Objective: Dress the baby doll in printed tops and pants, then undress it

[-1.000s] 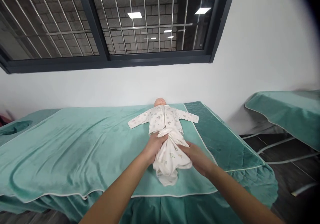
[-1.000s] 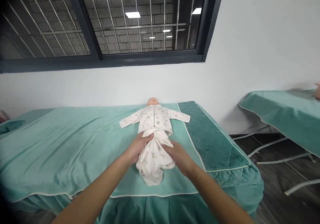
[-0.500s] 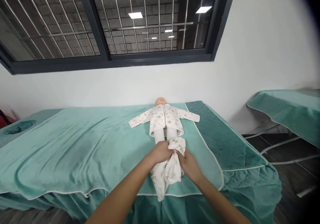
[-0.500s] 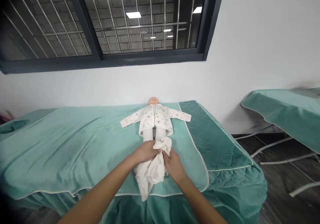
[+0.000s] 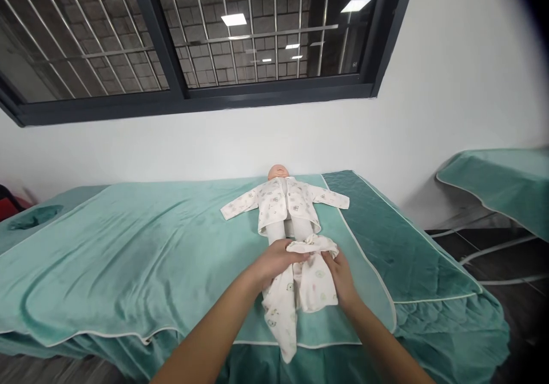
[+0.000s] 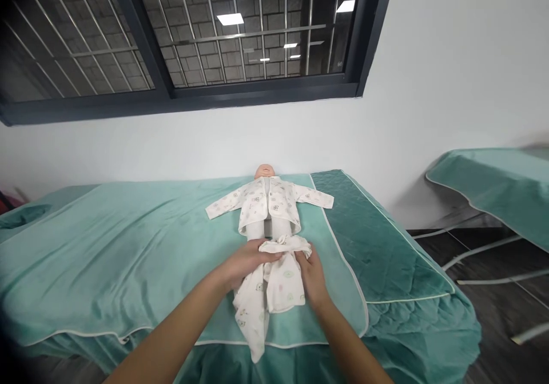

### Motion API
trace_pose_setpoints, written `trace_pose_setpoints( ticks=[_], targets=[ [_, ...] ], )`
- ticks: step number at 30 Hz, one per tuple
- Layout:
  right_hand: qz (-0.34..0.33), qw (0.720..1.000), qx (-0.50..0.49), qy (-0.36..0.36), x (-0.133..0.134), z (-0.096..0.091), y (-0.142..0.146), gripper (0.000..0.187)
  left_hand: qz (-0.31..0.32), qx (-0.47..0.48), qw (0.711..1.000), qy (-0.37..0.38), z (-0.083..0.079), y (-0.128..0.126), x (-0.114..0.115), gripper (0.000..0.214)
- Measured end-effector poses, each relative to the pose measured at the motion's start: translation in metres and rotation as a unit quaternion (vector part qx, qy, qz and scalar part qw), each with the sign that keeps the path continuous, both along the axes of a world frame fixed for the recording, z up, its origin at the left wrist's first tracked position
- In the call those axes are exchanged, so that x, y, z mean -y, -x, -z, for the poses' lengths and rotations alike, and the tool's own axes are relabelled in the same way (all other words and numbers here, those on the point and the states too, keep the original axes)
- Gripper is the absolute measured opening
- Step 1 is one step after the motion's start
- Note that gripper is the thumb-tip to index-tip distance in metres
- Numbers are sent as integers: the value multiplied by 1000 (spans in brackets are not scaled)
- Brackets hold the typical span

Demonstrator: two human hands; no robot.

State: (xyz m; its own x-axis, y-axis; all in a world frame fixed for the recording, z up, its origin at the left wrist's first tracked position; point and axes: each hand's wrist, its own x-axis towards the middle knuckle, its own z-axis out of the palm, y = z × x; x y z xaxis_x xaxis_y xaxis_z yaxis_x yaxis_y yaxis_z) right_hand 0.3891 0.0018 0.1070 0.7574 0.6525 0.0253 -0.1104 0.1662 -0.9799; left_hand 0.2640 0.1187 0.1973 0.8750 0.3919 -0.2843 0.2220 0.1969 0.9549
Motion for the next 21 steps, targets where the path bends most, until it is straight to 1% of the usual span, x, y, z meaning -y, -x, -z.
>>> trace_pose_setpoints(
  ticks=[2,4,7,9,11,14,16,18,21],
  targets=[
    [2,1000,13,-1,-4,-3,-3,42,-16,9,1000,6,-5,-5,-7,42],
    [9,998,63,19,-9,-8,-8,37,-51,28,998,-17,-7,-11,-15,40],
    [27,989,136,56,-19,-15,-17,30,-93,59,989,-95,-7,-21,-26,31],
    [33,986,149,62,-25,-20,-22,27,-106,65,981,-150,-5,-30,-34,27],
    [39,985,157,67,-31,-22,-26,23,-116,64,973,-189,-4,-38,-40,24],
    [47,981,173,75,-40,-20,-33,21,-134,74,958,-241,-4,-49,-47,21],
    [48,978,189,76,-46,-16,-39,21,-136,80,946,-282,-4,-53,-50,20],
    [54,974,206,78,-52,-13,-49,20,-125,69,936,-322,-4,-54,-49,18],
    [63,969,225,84,-60,-11,-66,15,-79,49,930,-354,-5,-52,-46,15]
  ],
)
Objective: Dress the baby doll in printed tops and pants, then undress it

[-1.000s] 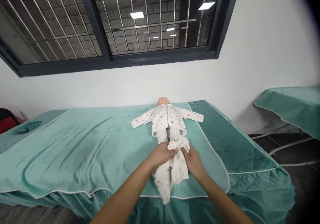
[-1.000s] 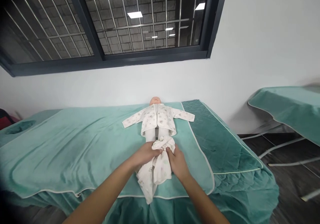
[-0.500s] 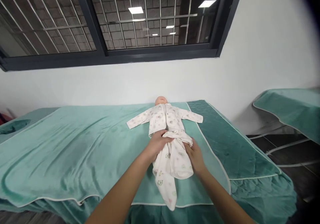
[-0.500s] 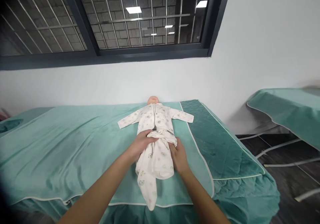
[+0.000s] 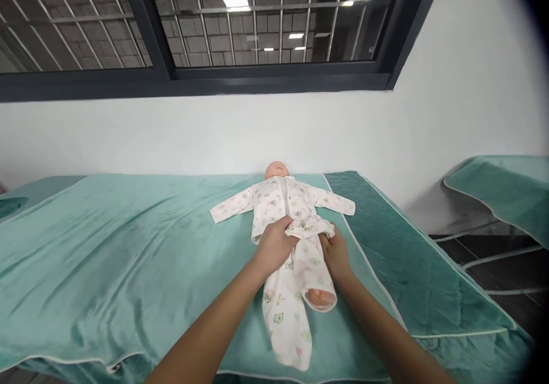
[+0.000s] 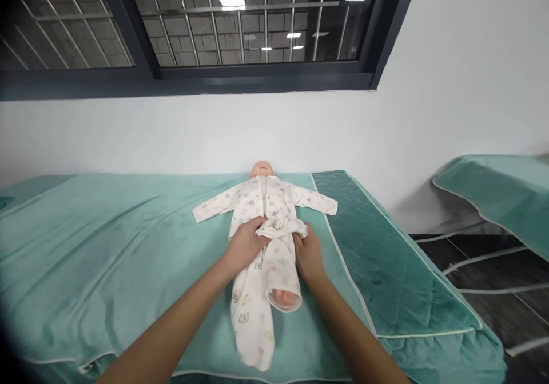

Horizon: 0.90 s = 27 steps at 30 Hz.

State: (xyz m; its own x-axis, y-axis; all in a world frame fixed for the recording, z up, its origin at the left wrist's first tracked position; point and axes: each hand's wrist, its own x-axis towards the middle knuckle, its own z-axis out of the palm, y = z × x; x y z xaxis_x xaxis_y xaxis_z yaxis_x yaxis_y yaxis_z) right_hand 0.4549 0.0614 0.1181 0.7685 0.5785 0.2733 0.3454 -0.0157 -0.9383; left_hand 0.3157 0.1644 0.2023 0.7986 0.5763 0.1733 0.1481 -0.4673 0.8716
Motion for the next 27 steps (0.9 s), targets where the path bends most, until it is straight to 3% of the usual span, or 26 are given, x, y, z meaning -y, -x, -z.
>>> trace_pose_setpoints(
  ticks=[3,7,9,12,14,16,19,22,25,27],
  targets=[
    [-5,999,32,13,-6,-3,-12,9,18,-6,1000,-6,-1,0,1,13],
    [-12,999,42,26,-6,-4,-12,8,-24,27,999,11,-1,-2,-9,13],
    [-27,998,48,34,-1,-1,-8,10,-13,47,998,48,1,4,-17,14],
    [-75,989,127,5,10,-1,-2,21,64,55,984,155,12,19,-26,18],
    [-133,972,191,-30,15,-12,1,29,96,80,966,226,23,29,-29,21],
    [-216,954,206,-15,13,-34,3,34,89,125,948,279,36,34,-30,25],
    [-345,917,168,105,-2,-77,3,27,66,177,925,329,52,34,-27,33],
    [-413,876,161,189,-27,-104,1,26,52,205,909,360,61,33,-26,34],
    [-456,855,147,200,-47,-100,-4,29,55,228,899,371,63,34,-28,35],
    [-449,876,86,157,-54,-84,-7,25,79,229,900,363,62,35,-29,41]
  ],
)
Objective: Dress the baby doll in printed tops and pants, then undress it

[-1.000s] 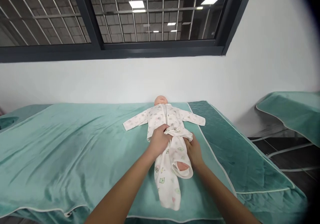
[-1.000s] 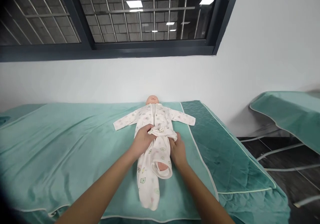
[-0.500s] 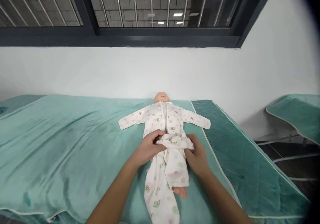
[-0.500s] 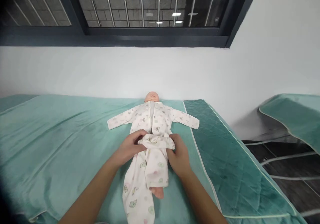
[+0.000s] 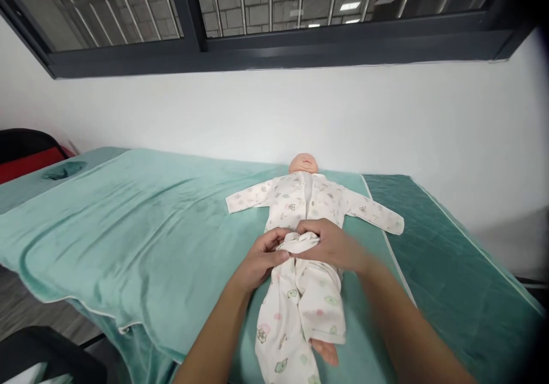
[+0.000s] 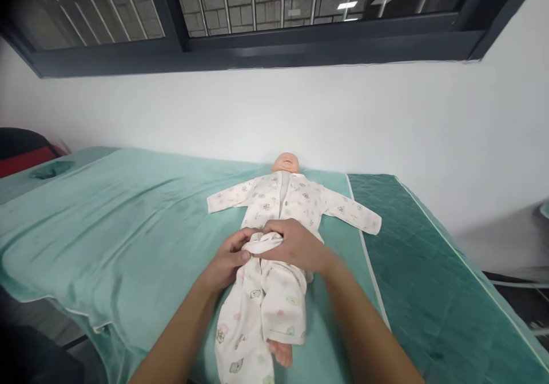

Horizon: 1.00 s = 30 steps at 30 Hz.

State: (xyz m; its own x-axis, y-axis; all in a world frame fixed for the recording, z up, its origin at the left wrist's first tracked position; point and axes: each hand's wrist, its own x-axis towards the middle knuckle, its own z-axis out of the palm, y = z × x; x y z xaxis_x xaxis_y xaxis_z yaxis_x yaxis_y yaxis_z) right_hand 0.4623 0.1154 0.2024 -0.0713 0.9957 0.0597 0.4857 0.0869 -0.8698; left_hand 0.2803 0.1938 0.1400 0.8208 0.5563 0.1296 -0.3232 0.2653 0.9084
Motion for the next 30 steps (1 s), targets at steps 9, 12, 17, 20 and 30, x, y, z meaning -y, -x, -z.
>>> trace_pose_setpoints(
  ticks=[9,12,17,20,30],
  targets=[
    [120,931,-341,-48,1,34,-2,26,56,-45,996,-49,-8,-2,-2,45],
    [91,899,-428,-25,2,32,1,27,53,-69,995,-51,-8,-1,-1,32],
    [82,914,-396,-23,1,32,1,23,58,-97,993,-42,-4,0,1,25],
    [46,929,-367,-21,2,33,-2,22,3,-61,998,-14,4,-1,2,23],
    [-134,964,-215,82,8,16,0,44,-104,3,986,129,4,-3,7,21]
  ],
)
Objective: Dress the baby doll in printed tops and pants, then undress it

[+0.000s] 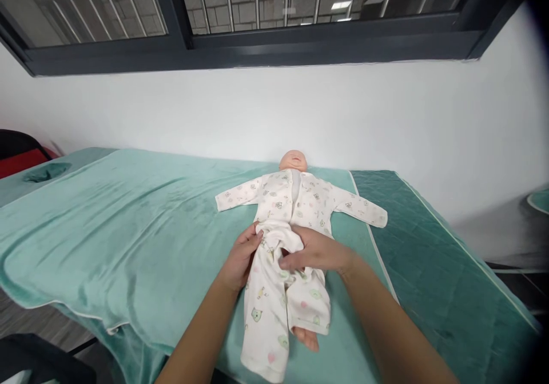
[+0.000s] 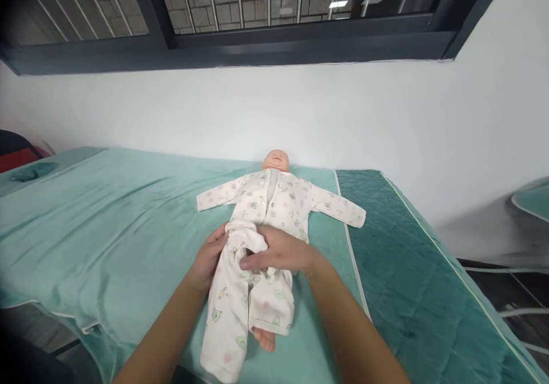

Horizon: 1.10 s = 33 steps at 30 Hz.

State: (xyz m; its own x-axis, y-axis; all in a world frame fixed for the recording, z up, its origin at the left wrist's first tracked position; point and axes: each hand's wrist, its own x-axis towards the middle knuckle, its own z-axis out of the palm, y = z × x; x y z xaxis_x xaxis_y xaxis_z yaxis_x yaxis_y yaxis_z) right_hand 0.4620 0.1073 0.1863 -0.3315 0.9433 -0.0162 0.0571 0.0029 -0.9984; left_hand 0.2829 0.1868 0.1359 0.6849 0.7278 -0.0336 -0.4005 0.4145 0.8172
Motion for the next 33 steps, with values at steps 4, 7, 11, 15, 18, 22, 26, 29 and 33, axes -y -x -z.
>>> trace_pose_setpoints(
  ticks=[4,7,11,15,18,22,26,29,33],
  targets=[
    [11,1000,18,11,0,2,6,33,1,-14,1000,-13,1,0,1,19],
    [98,994,-48,22,-3,12,6,31,6,-27,999,-47,0,0,3,28],
    [212,962,-166,50,-9,23,3,21,87,-30,993,-77,-5,4,4,52],
    [207,955,-208,40,-11,23,2,21,102,-45,993,-50,-5,5,1,52],
    [185,967,-170,51,-7,16,3,34,53,-14,998,-7,-1,4,0,43],
    [64,997,-47,13,1,1,8,53,10,21,1000,21,2,4,0,33],
    [44,999,18,-22,2,-1,14,52,-2,6,1000,9,2,3,1,25],
    [107,993,-46,-16,-1,7,15,43,-6,-4,1000,-21,3,2,2,36],
    [202,972,-115,-18,-6,18,14,39,63,16,995,-75,3,0,3,64]
  ],
)
